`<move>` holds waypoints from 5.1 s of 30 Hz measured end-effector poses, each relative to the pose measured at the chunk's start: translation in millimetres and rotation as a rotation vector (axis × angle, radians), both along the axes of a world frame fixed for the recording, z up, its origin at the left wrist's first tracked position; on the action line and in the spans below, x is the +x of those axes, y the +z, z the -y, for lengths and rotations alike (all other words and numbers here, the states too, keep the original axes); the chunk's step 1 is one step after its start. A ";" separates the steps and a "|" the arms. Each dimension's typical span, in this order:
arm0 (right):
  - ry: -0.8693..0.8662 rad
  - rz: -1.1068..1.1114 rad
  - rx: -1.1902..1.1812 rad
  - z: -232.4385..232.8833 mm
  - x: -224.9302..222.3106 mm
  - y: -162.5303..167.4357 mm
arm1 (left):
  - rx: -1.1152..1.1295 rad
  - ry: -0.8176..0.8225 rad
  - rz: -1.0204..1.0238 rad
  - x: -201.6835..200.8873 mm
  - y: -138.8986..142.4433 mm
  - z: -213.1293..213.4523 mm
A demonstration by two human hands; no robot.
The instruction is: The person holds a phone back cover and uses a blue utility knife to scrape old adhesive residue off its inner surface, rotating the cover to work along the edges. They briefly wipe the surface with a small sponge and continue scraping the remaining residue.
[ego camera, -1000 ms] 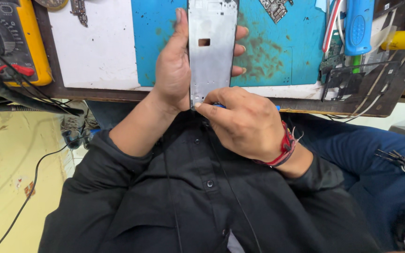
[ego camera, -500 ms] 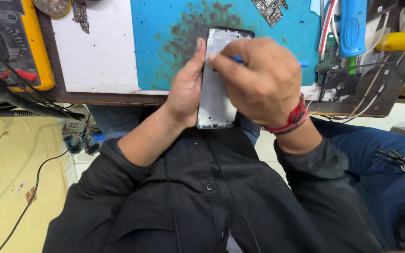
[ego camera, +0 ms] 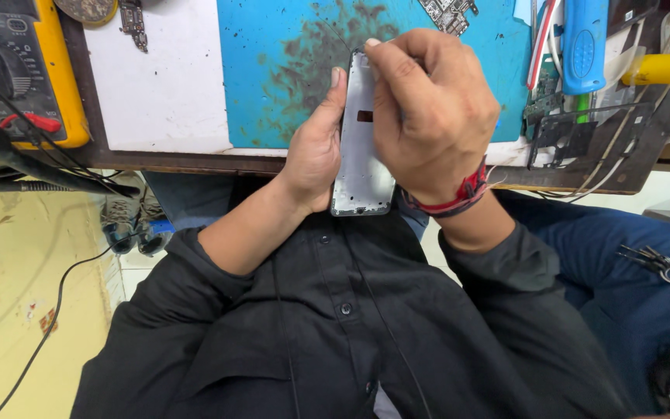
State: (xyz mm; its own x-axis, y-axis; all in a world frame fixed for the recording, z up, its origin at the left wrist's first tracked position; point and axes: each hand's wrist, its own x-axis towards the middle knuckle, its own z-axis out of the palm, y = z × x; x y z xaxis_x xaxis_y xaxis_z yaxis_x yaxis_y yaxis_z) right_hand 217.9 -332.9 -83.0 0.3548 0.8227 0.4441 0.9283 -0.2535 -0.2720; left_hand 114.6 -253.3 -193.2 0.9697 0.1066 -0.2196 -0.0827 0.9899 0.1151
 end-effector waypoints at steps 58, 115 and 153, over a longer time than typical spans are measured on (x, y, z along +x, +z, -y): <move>-0.099 -1.735 0.713 116.6 -94.9 -92.0 | 1.144 0.707 0.036 -27.0 -42.7 -14.6; 0.031 -0.850 0.131 11.2 69.8 -81.6 | 1.440 0.174 0.253 -2.9 -0.6 -118.4; -0.014 -0.806 0.161 6.5 56.7 -84.8 | 1.543 0.265 0.260 6.7 -1.3 -121.6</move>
State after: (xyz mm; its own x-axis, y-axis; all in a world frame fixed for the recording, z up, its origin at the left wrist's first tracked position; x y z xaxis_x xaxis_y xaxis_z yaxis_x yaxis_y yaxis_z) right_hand 274.6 -339.5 -167.8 0.6249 0.7640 0.1609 0.4293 -0.1640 -0.8882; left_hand 121.2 -131.7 -194.5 0.8803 0.2257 0.4173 -0.4039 -0.1051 0.9088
